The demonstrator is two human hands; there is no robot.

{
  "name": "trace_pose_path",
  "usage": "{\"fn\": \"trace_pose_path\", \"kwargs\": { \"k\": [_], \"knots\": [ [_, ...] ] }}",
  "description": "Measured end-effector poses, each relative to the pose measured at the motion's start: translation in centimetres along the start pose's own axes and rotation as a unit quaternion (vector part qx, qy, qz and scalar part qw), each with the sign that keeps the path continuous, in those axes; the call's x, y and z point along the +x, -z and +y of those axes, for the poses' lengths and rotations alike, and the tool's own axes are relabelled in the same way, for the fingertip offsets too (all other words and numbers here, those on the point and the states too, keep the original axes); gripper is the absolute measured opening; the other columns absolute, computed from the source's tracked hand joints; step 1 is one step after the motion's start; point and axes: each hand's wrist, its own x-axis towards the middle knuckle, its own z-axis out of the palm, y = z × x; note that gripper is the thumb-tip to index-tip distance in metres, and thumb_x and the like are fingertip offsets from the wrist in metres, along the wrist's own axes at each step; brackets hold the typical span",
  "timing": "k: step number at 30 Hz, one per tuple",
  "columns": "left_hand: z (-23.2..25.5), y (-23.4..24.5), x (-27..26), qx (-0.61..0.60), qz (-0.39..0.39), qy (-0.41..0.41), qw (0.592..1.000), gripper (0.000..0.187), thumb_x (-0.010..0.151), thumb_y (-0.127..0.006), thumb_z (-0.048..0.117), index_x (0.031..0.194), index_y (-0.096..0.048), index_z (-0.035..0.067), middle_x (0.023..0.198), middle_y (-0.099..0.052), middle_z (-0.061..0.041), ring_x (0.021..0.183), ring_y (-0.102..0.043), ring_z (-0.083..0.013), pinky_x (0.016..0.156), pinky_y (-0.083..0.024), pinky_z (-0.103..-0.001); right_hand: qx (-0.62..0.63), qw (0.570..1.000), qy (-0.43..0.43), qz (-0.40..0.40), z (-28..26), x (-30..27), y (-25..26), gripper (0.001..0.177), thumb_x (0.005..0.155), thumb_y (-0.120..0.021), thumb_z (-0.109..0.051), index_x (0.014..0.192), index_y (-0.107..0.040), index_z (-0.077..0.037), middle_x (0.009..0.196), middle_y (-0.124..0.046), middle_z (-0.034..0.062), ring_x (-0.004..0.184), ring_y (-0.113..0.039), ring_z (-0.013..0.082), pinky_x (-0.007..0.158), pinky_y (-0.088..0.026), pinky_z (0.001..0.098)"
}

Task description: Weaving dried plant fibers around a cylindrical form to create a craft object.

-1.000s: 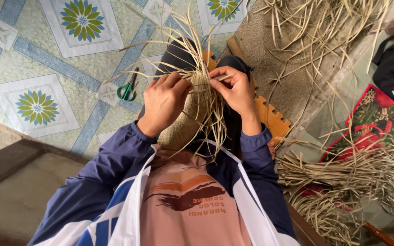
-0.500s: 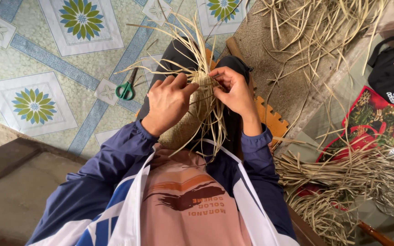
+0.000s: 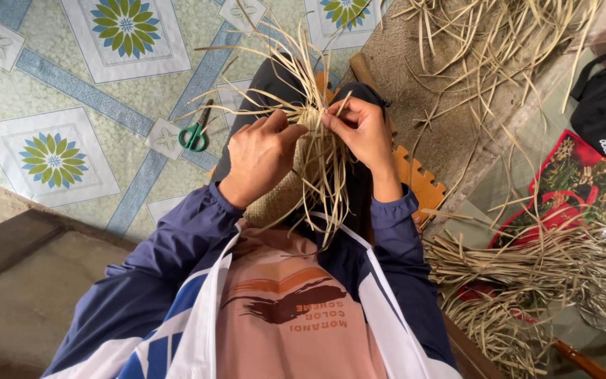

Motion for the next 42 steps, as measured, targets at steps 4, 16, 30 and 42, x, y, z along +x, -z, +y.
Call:
{"fn": "trace_pose_path", "kwargs": {
  "k": [4,16,30,42],
  "knots": [
    [0.0,0.2,0.0,0.008,-0.011,-0.009,1.0,0.017,0.094,-0.063,0.018,0.084,-0.07,0.03,0.072,-0.044,0.007,0.06,-0.06,-0.0177,0.053,-0.045,-0.027,-0.015,1.0,-0.001,0.011,-1.5,-0.5,-0.1,0.015,0.093,-0.082,-0.015,0.1,-0.072,-0.008,0.079,-0.076,0.0053,0.076,-0.066,0.0055,0.071,-0.056,0.0213],
    [-0.8,-1.7,-1.0,-0.189,-0.133,0.156,0.96,0.008,0.094,-0.069,0.024,0.096,-0.073,0.031,0.081,-0.058,0.001,0.069,-0.067,-0.0366,0.059,-0.055,-0.047,0.002,0.999,0.011,0.036,-1.9,-1.0,-0.9,0.011,0.093,-0.078,-0.011,0.103,-0.074,-0.012,0.082,-0.077,0.0031,0.079,-0.067,0.0043,0.077,-0.058,0.0213],
    [-0.6,-0.3,-0.7,-0.075,-0.153,0.105,0.98,0.011,0.098,-0.065,0.029,0.099,-0.074,0.034,0.083,-0.059,0.007,0.063,-0.069,-0.0323,0.057,-0.058,-0.044,-0.026,0.999,0.003,-0.018,-0.9,-1.5,0.0,0.027,0.091,-0.076,-0.005,0.117,-0.073,-0.01,0.086,-0.077,0.0067,0.078,-0.07,0.0084,0.074,-0.06,0.0246],
    [0.7,0.7,0.0,-0.012,-0.05,0.01,0.999,0.017,0.097,-0.063,0.016,0.094,-0.075,0.028,0.077,-0.049,0.005,0.057,-0.066,-0.0207,0.052,-0.052,-0.03,-0.047,0.999,0.02,-0.01,-0.7,-1.5,-0.4,0.024,0.093,-0.076,-0.006,0.116,-0.073,-0.012,0.084,-0.078,0.0056,0.078,-0.073,0.0102,0.073,-0.061,0.0266]
  ]
}}
